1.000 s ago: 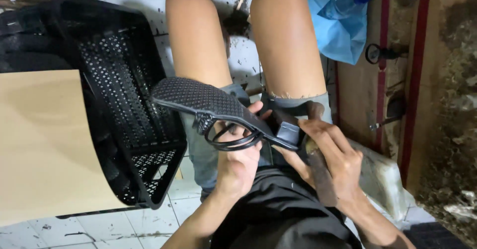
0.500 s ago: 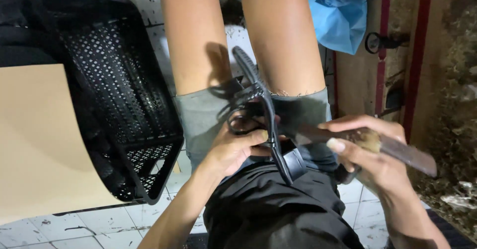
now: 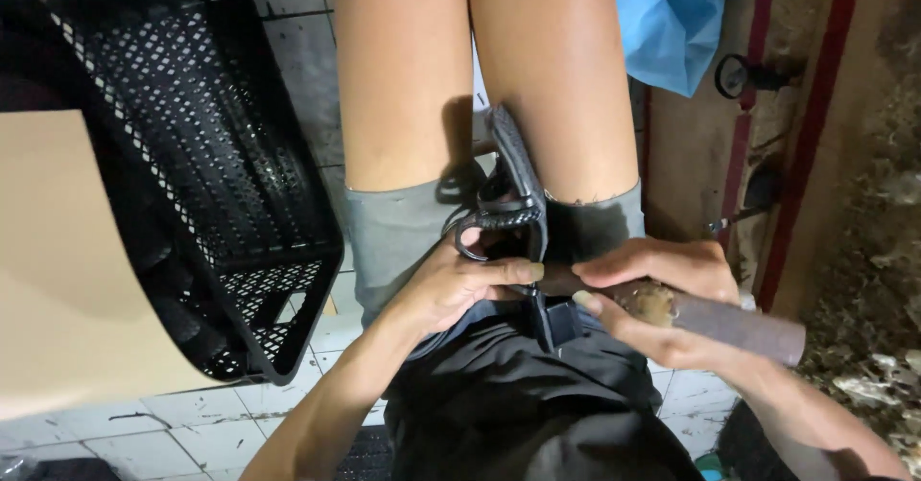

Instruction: Assembling a sandal by attaching the upper straps to the sole and heel using a hammer and a knife for trimming.

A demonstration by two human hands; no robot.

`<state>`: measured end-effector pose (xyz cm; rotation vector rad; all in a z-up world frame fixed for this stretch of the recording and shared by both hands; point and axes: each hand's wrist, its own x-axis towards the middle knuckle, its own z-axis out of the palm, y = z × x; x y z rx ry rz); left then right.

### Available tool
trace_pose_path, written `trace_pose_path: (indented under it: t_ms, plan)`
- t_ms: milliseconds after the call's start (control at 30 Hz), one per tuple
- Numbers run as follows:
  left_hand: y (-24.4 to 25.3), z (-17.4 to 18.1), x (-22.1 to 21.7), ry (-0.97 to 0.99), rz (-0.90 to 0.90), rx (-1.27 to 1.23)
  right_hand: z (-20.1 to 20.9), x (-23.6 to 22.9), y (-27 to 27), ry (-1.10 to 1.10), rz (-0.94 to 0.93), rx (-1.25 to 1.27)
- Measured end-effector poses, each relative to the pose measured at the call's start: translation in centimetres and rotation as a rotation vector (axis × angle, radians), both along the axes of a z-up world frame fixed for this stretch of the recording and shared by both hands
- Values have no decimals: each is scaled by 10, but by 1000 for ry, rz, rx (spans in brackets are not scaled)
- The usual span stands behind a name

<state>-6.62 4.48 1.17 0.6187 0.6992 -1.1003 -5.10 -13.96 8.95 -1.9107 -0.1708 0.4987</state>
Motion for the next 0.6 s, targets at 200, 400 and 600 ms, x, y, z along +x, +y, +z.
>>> trace_pose_path:
  t_ms: [200, 400, 600]
  plan:
    - [6, 4, -1, -187, 1, -58, -3, -12, -10, 54, -82, 48]
    - [2, 2, -3, -304, 58, -135, -4, -16, -12, 25, -30, 105]
    - [5, 5, 0, -220, -66, 24, 3, -8, -1, -25, -2, -2]
